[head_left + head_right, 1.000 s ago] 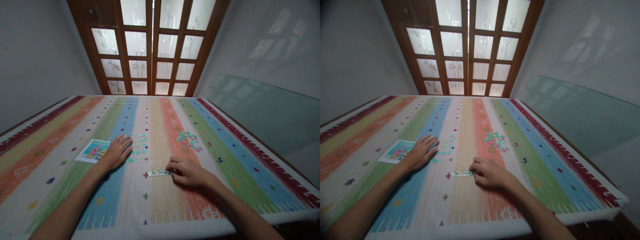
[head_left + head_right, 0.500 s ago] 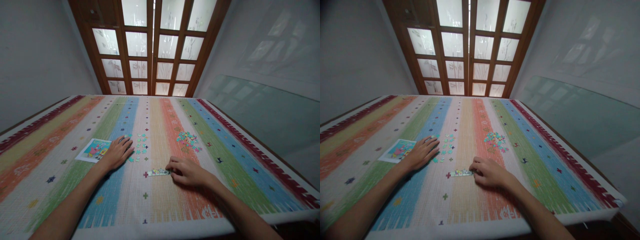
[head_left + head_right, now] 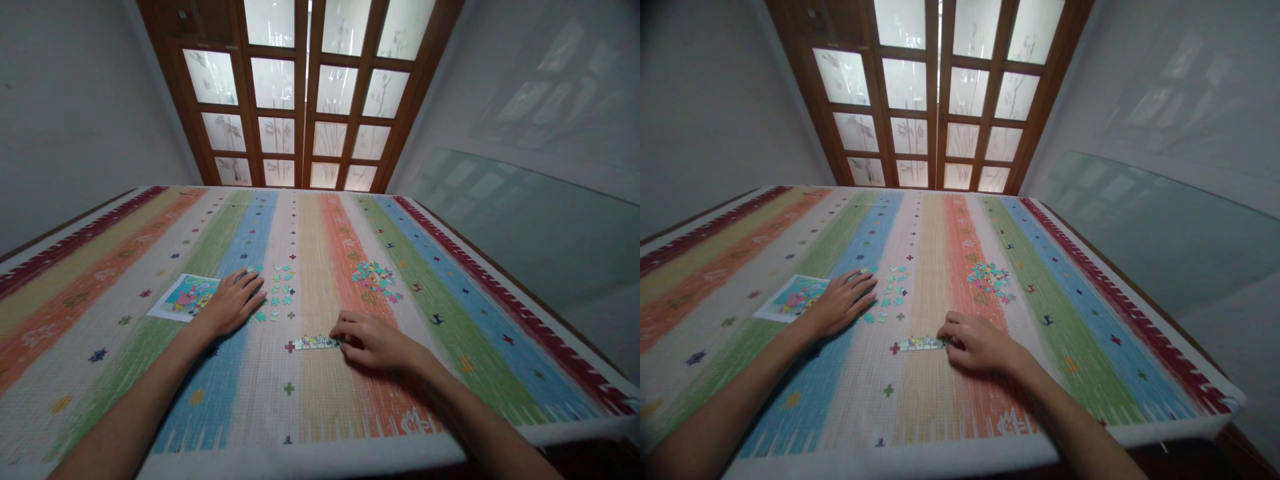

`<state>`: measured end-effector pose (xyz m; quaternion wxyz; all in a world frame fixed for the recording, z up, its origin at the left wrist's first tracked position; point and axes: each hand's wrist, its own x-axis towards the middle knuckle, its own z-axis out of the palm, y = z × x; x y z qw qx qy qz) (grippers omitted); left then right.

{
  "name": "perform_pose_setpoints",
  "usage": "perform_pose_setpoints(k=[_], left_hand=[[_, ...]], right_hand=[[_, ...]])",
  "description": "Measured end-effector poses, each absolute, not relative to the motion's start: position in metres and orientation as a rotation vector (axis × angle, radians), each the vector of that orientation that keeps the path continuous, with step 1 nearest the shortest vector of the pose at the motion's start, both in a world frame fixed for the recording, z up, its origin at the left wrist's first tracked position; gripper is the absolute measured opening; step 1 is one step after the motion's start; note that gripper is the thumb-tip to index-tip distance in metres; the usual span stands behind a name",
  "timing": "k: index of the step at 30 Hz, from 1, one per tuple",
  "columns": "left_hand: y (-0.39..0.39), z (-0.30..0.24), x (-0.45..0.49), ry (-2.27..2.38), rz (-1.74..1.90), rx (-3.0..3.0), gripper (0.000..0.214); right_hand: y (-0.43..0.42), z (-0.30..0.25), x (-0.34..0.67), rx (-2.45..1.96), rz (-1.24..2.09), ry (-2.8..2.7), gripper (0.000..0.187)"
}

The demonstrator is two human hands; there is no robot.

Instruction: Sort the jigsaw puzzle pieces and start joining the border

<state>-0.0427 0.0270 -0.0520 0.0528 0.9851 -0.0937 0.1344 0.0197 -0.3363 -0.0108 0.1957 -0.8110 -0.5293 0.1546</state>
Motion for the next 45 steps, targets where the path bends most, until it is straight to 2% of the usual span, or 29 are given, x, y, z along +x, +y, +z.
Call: perform_pose_setpoints(k=[11, 21, 26, 35, 45], left_hand=[[0.033, -0.038, -0.044, -0.295, 0.309, 2.878, 0.047], [0.052, -0.024, -0.044, 0.131, 0.411, 2.913, 0.054], [0.055, -0.034, -0.04, 0.029, 0.32, 2.949, 0.058], [0.038, -0.043, -0.026, -0.295, 0.371, 2.889, 0.048], [0.007, -0.042, -0.009, -0.322, 0.049, 2.957, 0.065]], right_hand=[[-0.337, -0.013, 0.021, -2.239, 0.441, -1.469, 0.033], [-0.337, -0.013, 0.02, -2.244, 0.454, -1.448, 0.031], [-0.337, -0.012, 0.021, -2.266, 0.447, -1.465, 0.03], [-0.337, -0.009, 0.02, -2.292, 0.438, -1.492, 0.029], [-0.336, -0.008, 0.017, -2.333, 0.415, -1.538, 0.028]])
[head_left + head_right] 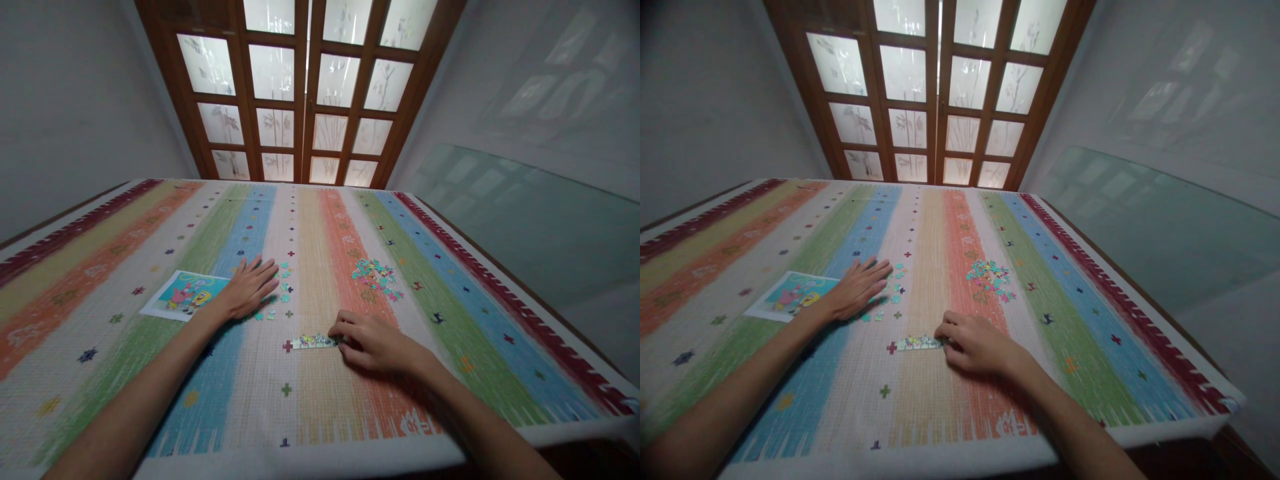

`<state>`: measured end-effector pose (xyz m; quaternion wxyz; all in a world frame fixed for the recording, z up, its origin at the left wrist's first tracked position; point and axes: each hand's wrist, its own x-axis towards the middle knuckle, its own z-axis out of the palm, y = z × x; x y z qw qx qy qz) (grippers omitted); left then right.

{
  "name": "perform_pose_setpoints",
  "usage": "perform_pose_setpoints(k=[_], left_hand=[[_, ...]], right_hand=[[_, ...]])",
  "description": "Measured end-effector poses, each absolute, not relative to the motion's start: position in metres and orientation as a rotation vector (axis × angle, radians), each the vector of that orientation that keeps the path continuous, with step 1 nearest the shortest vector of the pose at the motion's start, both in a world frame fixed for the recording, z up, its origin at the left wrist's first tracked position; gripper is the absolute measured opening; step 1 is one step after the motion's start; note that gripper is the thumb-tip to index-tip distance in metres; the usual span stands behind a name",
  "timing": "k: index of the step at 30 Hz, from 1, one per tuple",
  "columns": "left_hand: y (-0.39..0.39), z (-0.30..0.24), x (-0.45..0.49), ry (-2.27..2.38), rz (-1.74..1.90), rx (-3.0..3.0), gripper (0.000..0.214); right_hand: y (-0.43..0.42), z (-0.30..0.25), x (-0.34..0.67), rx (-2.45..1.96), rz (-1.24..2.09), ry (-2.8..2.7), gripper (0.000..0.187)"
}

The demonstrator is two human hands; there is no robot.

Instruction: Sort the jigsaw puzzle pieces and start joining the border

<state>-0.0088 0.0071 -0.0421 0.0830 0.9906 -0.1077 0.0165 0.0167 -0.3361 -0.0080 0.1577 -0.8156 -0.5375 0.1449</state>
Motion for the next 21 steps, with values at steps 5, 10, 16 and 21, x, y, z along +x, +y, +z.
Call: perform_pose_setpoints(k=[5, 10, 16, 21], left_hand=[[0.001, -0.045, -0.003, -0.269, 0.079, 2.994, 0.067], [0.007, -0.043, -0.005, -0.302, 0.222, 2.994, 0.057], [0.01, -0.039, -0.008, -0.329, 0.352, 2.976, 0.043], [0.013, -0.036, -0.01, -0.378, 0.453, 2.951, 0.032]], right_hand=[[-0.336, -0.01, 0.018, -2.309, 0.413, -1.542, 0.028], [-0.336, -0.009, 0.018, -2.316, 0.417, -1.53, 0.028], [-0.336, -0.01, 0.02, -2.278, 0.449, -1.49, 0.031], [-0.337, -0.011, 0.02, -2.226, 0.465, -1.454, 0.03]])
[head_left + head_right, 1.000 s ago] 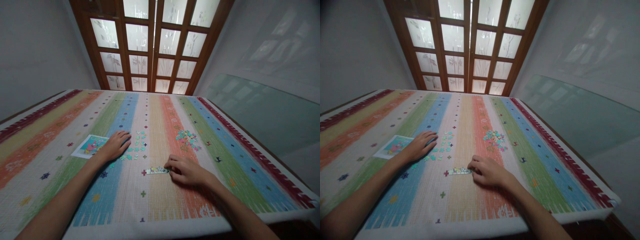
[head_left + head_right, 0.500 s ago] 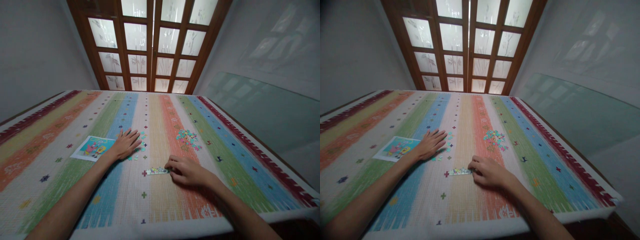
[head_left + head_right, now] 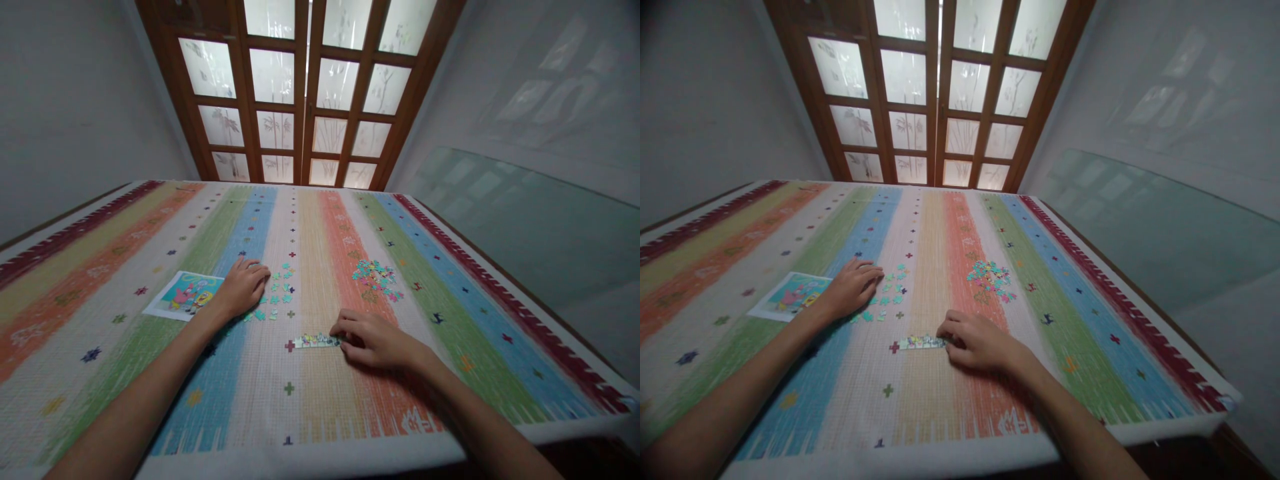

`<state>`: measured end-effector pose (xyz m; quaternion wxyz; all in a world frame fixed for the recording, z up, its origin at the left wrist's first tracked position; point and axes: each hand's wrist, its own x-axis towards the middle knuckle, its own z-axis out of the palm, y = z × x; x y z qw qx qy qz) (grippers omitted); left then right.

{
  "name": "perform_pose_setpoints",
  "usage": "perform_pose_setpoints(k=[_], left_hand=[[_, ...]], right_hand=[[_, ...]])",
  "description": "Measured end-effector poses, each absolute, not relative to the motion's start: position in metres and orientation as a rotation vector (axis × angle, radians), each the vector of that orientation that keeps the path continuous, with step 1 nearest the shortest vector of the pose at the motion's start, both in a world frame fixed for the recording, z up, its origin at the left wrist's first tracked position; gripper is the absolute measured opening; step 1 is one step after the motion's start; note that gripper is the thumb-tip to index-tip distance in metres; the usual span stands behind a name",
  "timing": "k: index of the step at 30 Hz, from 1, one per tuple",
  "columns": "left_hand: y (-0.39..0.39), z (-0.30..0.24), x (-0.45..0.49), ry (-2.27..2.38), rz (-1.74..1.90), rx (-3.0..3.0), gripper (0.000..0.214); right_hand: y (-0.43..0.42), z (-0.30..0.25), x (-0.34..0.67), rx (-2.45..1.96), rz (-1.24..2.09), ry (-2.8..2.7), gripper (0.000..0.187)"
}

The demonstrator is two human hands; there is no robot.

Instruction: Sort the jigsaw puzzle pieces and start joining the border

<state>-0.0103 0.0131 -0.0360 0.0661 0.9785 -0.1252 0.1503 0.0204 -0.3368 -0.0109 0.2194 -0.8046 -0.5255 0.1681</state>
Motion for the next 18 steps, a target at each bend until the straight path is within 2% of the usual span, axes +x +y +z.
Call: perform_pose_setpoints(k=[18], left_hand=[[0.027, -0.032, -0.023, -0.425, 0.405, 2.85, 0.023]], right_hand=[[-0.336, -0.011, 0.021, -2.212, 0.468, -1.439, 0.031]])
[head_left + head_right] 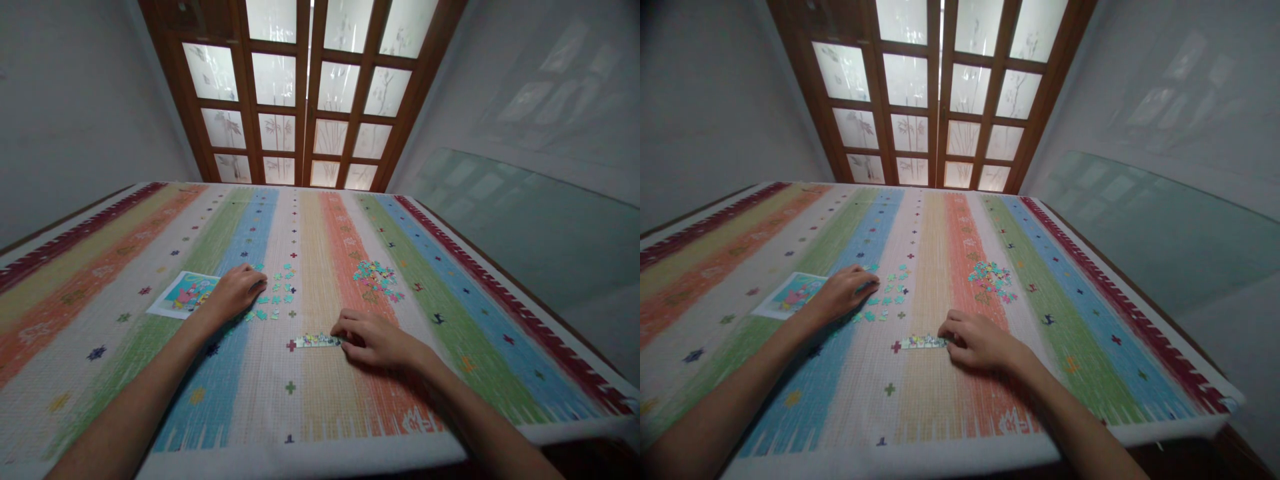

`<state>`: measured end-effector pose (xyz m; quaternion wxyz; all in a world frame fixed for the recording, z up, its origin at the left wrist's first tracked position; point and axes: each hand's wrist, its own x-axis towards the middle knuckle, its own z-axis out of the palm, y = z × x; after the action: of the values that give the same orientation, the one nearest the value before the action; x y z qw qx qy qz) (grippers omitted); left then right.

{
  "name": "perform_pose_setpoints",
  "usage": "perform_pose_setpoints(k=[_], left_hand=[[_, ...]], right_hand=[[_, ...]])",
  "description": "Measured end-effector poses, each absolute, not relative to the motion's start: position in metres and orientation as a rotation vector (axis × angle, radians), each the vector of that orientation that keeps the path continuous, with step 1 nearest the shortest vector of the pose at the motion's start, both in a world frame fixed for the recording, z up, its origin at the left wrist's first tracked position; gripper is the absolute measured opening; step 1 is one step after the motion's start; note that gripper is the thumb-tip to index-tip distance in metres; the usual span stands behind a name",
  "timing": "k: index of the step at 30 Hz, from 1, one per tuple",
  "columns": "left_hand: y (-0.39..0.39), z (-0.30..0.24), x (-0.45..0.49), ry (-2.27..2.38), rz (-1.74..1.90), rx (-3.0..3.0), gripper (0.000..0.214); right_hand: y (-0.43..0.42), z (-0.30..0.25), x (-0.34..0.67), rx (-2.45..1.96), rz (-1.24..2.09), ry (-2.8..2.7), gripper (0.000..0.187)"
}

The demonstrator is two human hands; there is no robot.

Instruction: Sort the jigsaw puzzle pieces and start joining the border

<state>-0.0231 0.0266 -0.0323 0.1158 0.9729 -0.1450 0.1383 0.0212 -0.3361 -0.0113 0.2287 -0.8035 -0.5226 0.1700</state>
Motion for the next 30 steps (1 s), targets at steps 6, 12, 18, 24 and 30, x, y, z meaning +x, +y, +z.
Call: perform_pose_setpoints(k=[6, 12, 18, 24, 30], left_hand=[[0.025, -0.036, -0.023, -0.44, 0.475, 2.923, 0.024], [0.02, -0.04, -0.022, -0.43, 0.509, 2.984, 0.027], [0.017, -0.041, -0.02, -0.441, 0.5, 3.02, 0.027], [0.018, -0.04, -0.017, -0.461, 0.48, 3.024, 0.032], [0.027, -0.038, -0.018, -0.512, 0.41, 2.936, 0.028]], right_hand=[[-0.336, -0.01, 0.022, -2.235, 0.478, -1.446, 0.03], [-0.336, -0.009, 0.021, -2.221, 0.468, -1.448, 0.031], [-0.335, -0.01, 0.021, -2.228, 0.476, -1.436, 0.03], [-0.335, -0.009, 0.02, -2.235, 0.475, -1.441, 0.03], [-0.336, -0.01, 0.021, -2.242, 0.477, -1.437, 0.03]])
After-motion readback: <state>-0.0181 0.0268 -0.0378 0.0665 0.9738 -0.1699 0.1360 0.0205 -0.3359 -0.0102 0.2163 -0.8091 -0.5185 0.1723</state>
